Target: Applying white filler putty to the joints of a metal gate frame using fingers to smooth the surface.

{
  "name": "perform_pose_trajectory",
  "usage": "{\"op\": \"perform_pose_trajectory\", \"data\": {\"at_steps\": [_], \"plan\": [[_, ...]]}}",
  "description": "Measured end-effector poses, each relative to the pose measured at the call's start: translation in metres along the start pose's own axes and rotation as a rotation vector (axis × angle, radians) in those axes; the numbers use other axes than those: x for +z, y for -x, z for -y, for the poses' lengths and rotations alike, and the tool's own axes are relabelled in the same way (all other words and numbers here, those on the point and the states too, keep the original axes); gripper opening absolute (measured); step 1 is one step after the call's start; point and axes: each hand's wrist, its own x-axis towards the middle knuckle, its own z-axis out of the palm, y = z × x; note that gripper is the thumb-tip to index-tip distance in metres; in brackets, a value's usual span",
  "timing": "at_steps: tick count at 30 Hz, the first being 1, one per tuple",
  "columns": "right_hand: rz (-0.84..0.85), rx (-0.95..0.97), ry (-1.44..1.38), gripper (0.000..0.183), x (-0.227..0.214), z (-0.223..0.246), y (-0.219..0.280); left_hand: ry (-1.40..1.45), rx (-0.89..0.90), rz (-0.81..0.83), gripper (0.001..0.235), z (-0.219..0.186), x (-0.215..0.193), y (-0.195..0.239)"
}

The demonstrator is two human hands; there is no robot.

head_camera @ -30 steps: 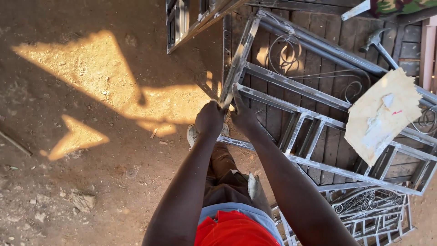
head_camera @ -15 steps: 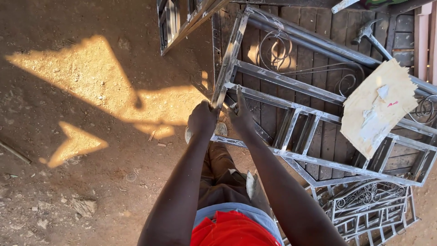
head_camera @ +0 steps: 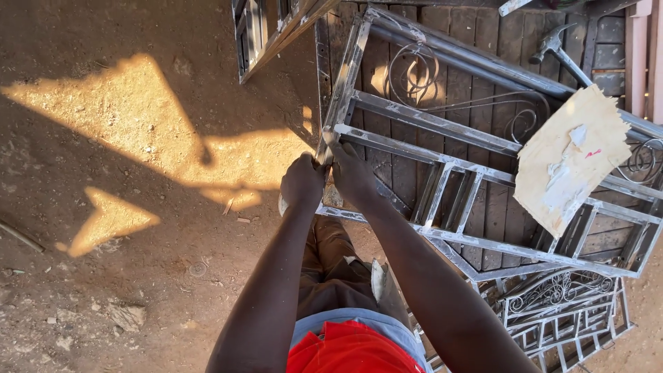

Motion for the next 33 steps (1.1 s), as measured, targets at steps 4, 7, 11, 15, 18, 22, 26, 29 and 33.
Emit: {"op": "perform_pose_trajectory", "data": {"at_steps": [4, 7, 11, 15, 18, 22, 26, 29, 33], "plan": [[-0.033, -0.017, -0.077, 0.063, -0.035, 0.033, 0.015, 0.014, 0.008, 0.007, 0.026, -0.003, -0.005, 0.004], [-0.087, 0.048, -0.159, 0.073, -0.054, 0.052, 0.020, -0.007, 0.015, 0.014, 0.027, -0.004, -0.007, 0.005], [-0.178, 0.124, -0.114, 0.072, -0.059, 0.045, 0.002, 0.012, 0.025, 0.023, 0.026, -0.002, -0.005, 0.003], [-0.267, 0.100, 0.214, 0.073, -0.046, 0.011, -0.032, 0.010, 0.033, 0.025, 0.028, 0.000, -0.003, 0.000], [-0.271, 0.101, 0.304, 0.070, -0.036, -0.010, -0.057, 0.014, 0.016, 0.026, 0.027, -0.001, -0.003, 0.000], [-0.225, 0.129, 0.191, 0.065, -0.059, 0.015, -0.048, 0.022, 0.013, 0.042, 0.026, -0.003, -0.008, 0.005], [-0.061, 0.231, -0.406, 0.060, -0.094, 0.033, -0.044, 0.023, 0.004, 0.034, 0.026, 0.000, -0.006, 0.002], [0.036, 0.295, -0.541, 0.060, -0.096, 0.011, -0.052, 0.022, -0.001, 0.037, 0.026, -0.002, -0.005, 0.000], [0.023, 0.359, -0.597, 0.057, -0.050, -0.078, -0.079, 0.018, -0.014, 0.043, 0.026, 0.000, -0.002, -0.001]]}}
